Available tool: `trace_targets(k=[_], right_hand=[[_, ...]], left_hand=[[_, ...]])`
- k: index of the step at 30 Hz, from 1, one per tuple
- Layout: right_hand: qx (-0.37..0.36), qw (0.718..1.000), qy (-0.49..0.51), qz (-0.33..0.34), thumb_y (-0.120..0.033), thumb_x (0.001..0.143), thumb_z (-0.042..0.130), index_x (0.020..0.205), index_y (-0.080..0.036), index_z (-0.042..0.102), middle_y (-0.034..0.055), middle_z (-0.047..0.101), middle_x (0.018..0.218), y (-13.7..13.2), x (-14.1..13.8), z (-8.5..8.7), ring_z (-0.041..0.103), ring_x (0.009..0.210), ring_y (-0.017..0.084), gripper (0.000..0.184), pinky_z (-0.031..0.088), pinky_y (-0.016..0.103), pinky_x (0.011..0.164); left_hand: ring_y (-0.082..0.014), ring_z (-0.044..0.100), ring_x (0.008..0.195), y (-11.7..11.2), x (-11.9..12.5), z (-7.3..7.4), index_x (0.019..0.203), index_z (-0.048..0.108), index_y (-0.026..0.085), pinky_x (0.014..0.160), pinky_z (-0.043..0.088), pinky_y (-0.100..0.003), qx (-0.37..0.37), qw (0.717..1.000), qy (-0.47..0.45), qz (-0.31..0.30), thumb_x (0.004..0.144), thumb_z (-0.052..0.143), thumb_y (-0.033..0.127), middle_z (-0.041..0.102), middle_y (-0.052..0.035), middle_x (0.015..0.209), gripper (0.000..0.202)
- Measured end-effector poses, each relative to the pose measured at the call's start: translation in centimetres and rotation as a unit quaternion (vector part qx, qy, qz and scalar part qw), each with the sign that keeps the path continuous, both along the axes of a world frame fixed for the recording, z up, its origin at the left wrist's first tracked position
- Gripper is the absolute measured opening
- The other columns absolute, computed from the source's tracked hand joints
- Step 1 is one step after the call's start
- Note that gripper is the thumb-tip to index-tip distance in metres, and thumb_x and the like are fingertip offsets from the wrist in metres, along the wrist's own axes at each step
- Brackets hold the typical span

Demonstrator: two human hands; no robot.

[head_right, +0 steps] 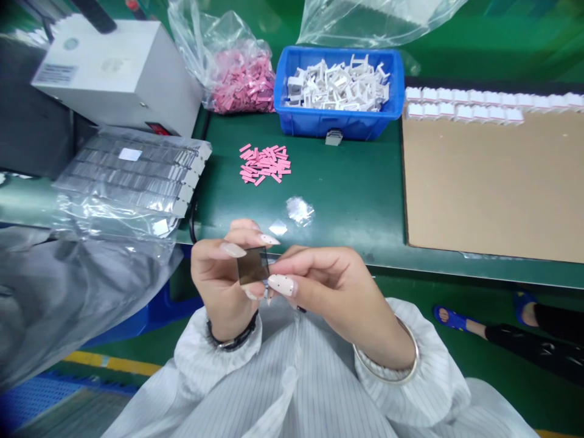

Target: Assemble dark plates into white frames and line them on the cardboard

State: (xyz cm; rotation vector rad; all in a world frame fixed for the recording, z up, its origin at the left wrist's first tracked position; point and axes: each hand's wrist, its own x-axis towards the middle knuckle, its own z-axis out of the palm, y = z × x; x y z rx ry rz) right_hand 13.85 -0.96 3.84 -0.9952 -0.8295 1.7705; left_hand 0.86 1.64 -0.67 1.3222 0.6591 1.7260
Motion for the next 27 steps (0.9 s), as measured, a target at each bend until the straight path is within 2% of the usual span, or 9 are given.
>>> trace_targets(k=[9, 15, 22, 27], right_hand=[[0.003, 1.000, -0.007, 0.005, -0.028, 0.076, 0.074, 0.074, -0.027, 0.076, -0.0005, 0.061, 0.064, -0.04, 0.10, 0.06, 0.049, 0.054, 0.008, 0.003, 0.039, 0.023, 0.047], [-0.018, 1.000, -0.002, 0.009, -0.031, 0.073, 0.075, 0.065, -0.026, 0.075, -0.0011, 0.058, 0.058, 0.35, -0.24, 0.46, 0.044, 0.048, 0.007, 0.009, 0.036, 0.023, 0.043], [-0.028, 0.999, 0.020, 0.002, -0.028, 0.073, 0.075, 0.060, -0.026, 0.074, -0.0022, 0.057, 0.056, 0.43, -0.53, 0.59, 0.045, 0.047, 0.006, 0.012, 0.035, 0.021, 0.044], [-0.012, 0.999, 0.030, 0.002, -0.025, 0.075, 0.074, 0.069, -0.030, 0.076, -0.0022, 0.059, 0.059, 0.20, -0.35, 0.30, 0.047, 0.049, 0.006, 0.008, 0.037, 0.020, 0.044]], left_hand=[[-0.0155, 0.066, 0.074, -0.01, 0.07, -0.07, 0.093, 0.064, 0.028, 0.079, 0.045, -0.036, 0.012, 0.999, 0.023, 0.039, 0.069, 0.077, 0.041, 0.073, 0.0033, 0.077, 0.030], [-0.0159, 0.064, 0.071, 0.02, -0.14, -0.24, 0.095, 0.065, 0.032, 0.075, 0.045, -0.037, 0.025, 0.994, 0.057, 0.088, 0.069, 0.077, 0.042, 0.073, 0.0035, 0.077, 0.030], [-0.0172, 0.060, 0.083, -0.32, -0.27, -0.73, 0.106, 0.066, 0.035, 0.074, 0.044, -0.036, 0.063, 0.990, 0.059, 0.108, 0.068, 0.080, 0.030, 0.075, 0.0033, 0.085, 0.041], [-0.0183, 0.060, 0.081, -0.54, -0.26, -0.55, 0.106, 0.066, 0.036, 0.072, 0.042, -0.037, 0.063, 0.985, 0.086, 0.136, 0.069, 0.079, 0.034, 0.075, 0.0041, 0.086, 0.039]])
